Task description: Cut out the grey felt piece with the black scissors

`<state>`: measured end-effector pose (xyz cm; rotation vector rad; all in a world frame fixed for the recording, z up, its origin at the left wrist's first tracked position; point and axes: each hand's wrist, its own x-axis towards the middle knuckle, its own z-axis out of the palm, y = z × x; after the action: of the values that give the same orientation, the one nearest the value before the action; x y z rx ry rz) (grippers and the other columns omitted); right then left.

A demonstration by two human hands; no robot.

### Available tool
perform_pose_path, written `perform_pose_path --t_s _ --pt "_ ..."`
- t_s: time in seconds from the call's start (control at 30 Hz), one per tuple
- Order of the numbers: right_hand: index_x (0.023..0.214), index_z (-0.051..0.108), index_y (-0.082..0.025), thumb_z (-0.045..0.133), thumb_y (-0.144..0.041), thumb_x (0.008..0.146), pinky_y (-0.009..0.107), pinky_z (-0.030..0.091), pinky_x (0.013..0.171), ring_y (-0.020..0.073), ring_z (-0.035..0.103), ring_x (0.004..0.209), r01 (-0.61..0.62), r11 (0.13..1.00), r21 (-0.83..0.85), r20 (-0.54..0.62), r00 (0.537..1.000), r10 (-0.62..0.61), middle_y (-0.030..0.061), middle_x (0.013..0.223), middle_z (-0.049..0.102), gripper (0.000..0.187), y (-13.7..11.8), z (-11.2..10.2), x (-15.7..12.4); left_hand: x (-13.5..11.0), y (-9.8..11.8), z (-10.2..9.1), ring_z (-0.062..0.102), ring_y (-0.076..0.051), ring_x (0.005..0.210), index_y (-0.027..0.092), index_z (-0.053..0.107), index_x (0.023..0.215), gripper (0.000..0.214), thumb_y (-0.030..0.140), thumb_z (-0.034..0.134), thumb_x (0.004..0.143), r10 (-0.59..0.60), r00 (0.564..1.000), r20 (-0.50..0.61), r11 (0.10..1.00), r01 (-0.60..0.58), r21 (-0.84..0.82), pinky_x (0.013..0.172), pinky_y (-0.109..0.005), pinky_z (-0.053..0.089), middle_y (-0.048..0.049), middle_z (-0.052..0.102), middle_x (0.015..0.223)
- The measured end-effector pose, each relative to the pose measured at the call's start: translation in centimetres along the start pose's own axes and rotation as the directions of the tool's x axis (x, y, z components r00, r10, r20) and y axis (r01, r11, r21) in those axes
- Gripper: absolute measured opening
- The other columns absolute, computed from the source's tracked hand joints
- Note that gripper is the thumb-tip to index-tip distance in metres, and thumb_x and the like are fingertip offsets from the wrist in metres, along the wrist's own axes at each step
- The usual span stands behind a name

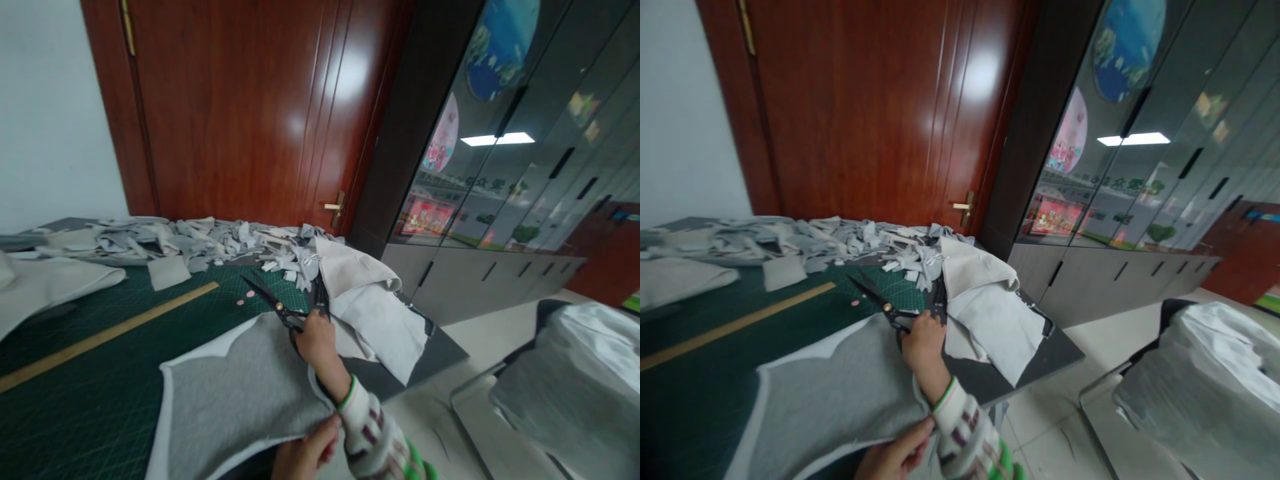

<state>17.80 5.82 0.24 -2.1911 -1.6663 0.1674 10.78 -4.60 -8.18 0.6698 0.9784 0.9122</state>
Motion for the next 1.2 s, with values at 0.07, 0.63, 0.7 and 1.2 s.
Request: perform_pose_path --t_s 0.07,0.63,0.7,1.2 --pt "0.116 0.060 -0.002 0.067 -0.029 0.082 0.041 0.048 0.088 0.0343 0.063 0.110 0.005 0.999 -0.037 -0.038 0.999 -0.007 0.0246 0.109 0.070 0.044 0.1 0.4 0.3 -0.1 -0.1 0.1 0.053 -0.017 0.056 0.014 0.068 0.046 0.047 0.053 0.091 0.037 0.004 1.000 0.000 1.000 -0.004 -0.004 0.060 -0.028 0.044 -0.0042 0.061 0.050" --pt "0.104 0.065 -0.001 0.052 -0.014 0.085 0.044 0.046 0.085 0.0370 0.066 0.102 -0.022 0.976 -0.219 -0.087 0.996 0.004 0.0247 0.101 0.073 0.026 2.2 1.1 1.0 -1.1 0.4 0.3 0.041 -0.014 0.050 0.020 0.054 0.043 0.043 0.055 0.077 0.051 0.081 0.987 0.140 0.994 -0.090 0.061 0.056 -0.029 0.034 0.0035 0.044 0.046" --pt "0.103 0.065 -0.001 0.052 -0.014 0.085 0.044 0.046 0.084 0.0375 0.068 0.100 -0.020 0.976 -0.218 -0.071 0.997 0.005 0.0259 0.099 0.073 0.025 2.3 1.1 1.0 -1.1 0.5 0.4 0.042 -0.014 0.051 0.020 0.054 0.045 0.041 0.053 0.077 0.052 0.077 0.987 0.144 0.995 -0.086 0.056 0.057 -0.028 0.035 0.0029 0.047 0.047" --pt "0.080 0.069 -0.018 0.059 -0.026 0.073 0.022 0.036 0.054 0.0120 0.055 0.062 0.307 0.855 0.418 -0.032 0.946 -0.324 -0.0050 0.064 0.060 0.014 -8.4 -3.0 9.2 0.7 5.3 -3.4 0.052 -0.014 0.046 0.019 0.056 0.044 0.042 0.047 0.087 0.045 0.155 0.988 -0.015 0.987 -0.155 -0.032 0.048 -0.025 0.040 0.0009 0.056 0.044"
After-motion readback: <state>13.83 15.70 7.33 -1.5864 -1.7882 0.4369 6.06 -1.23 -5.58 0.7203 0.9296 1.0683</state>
